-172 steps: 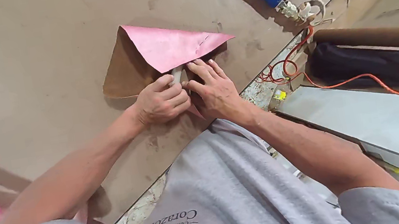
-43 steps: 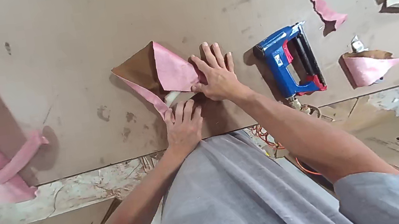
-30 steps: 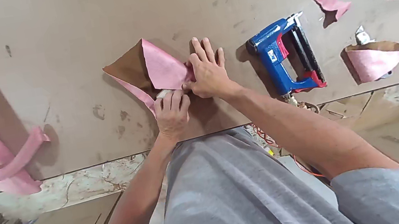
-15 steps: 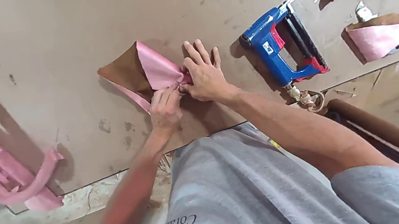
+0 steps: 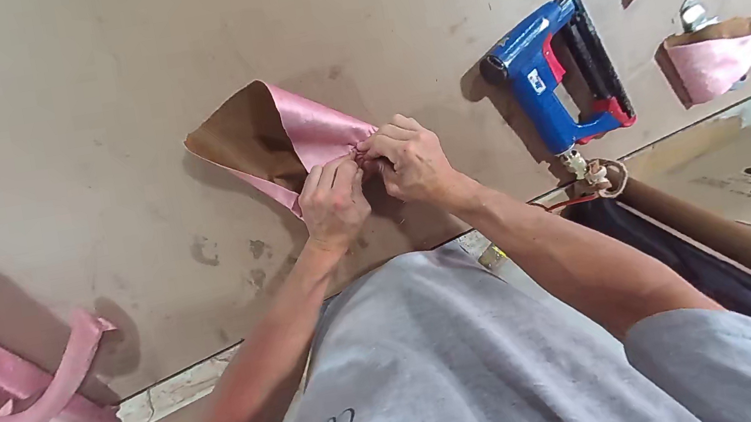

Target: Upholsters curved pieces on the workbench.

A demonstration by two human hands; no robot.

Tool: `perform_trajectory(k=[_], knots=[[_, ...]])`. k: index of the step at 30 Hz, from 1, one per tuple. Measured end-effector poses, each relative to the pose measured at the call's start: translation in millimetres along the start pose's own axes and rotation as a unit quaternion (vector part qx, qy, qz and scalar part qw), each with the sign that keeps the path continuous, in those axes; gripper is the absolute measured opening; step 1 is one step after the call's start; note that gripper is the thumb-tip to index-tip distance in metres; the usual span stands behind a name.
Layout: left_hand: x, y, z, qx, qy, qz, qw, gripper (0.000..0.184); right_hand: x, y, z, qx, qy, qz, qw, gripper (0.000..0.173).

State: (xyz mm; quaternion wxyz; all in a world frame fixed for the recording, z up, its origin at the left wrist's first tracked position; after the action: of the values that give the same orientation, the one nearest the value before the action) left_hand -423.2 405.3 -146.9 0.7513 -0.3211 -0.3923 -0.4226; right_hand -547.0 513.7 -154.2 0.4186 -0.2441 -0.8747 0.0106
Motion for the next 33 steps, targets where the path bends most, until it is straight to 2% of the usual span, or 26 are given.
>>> perform_trajectory(k=[3, 6, 8, 10, 11, 13, 16, 19, 20, 23, 25, 28, 33], knots=[[1.8, -2.2, 1.5, 0.012, 0.006, -0.023, 1.0, 0.019, 12.3, -5.0, -6.3, -0.043, 0.016, -0.028, 0.999, 0.017], [5.0, -8.4, -0.9, -0.009, 0.01, -0.044, 0.999, 0.024, 76.5, 12.6, -2.0, -0.169, 0.103, 0.028, 0.98, 0.024], [7.1, -9.5, -2.3, -0.028, -0.004, -0.065, 0.997, 0.025, 116.2, 48.1, 22.7, -0.309, 0.189, 0.051, 0.931, 0.046], [7.3, -10.5, -2.9, -0.049, -0.002, -0.068, 0.996, 0.024, 132.7, 79.8, 50.1, -0.423, 0.225, 0.039, 0.877, 0.079], [6.6, -13.1, -4.5, -0.055, 0.002, -0.061, 0.997, 0.023, 137.4, 85.0, 61.0, -0.461, 0.223, 0.029, 0.859, 0.087], [4.0, -13.0, -7.1, -0.052, 0.015, -0.057, 0.997, 0.022, 146.8, 85.9, 74.0, -0.503, 0.221, -0.003, 0.835, 0.091], [2.4, -12.7, -11.1, -0.032, 0.046, -0.079, 0.995, 0.026, 158.8, 79.9, 64.6, -0.529, 0.219, -0.055, 0.818, 0.078], [1.1, -15.6, -15.6, -0.022, 0.075, -0.102, 0.992, 0.032, 158.5, 82.7, -2.7, -0.54, 0.218, -0.032, 0.812, 0.049], [1.4, -16.4, -17.2, -0.021, 0.085, -0.105, 0.991, 0.03, 152.6, 87.1, -30.6, -0.546, 0.188, -0.018, 0.816, 0.041], [3.0, -25.0, -20.7, -0.033, 0.126, -0.134, 0.982, 0.028, 113.0, 96.4, -104.9, -0.506, 0.039, 0.028, 0.861, 0.033], [3.2, -28.9, -25.8, -0.047, 0.144, -0.157, 0.976, 0.028, 78.9, 89.5, -135.6, -0.48, -0.02, 0.039, 0.876, 0.027], [3.5, -33.6, -32.1, -0.076, 0.168, -0.182, 0.966, 0.028, 49.3, 79.0, -148.6, -0.467, 0.022, 0.021, 0.883, 0.023], [3.4, -39.5, -35.8, -0.106, 0.175, -0.189, 0.96, 0.029, 39.0, 68.2, -141.5, -0.468, 0.056, -0.003, 0.882, 0.023]])
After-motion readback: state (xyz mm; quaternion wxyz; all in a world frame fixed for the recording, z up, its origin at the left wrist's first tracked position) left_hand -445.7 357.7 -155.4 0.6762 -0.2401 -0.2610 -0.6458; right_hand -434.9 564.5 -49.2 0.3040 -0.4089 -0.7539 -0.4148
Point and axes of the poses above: each hand's wrist, its own y-axis away from the middle knuckle, its own x-axis out of the back of the hand, z = x × y, the point moved 3 cm from there along -y, towards the middle knuckle, and after that the axes turned 4 degrees about x, right-handed, at the moved point
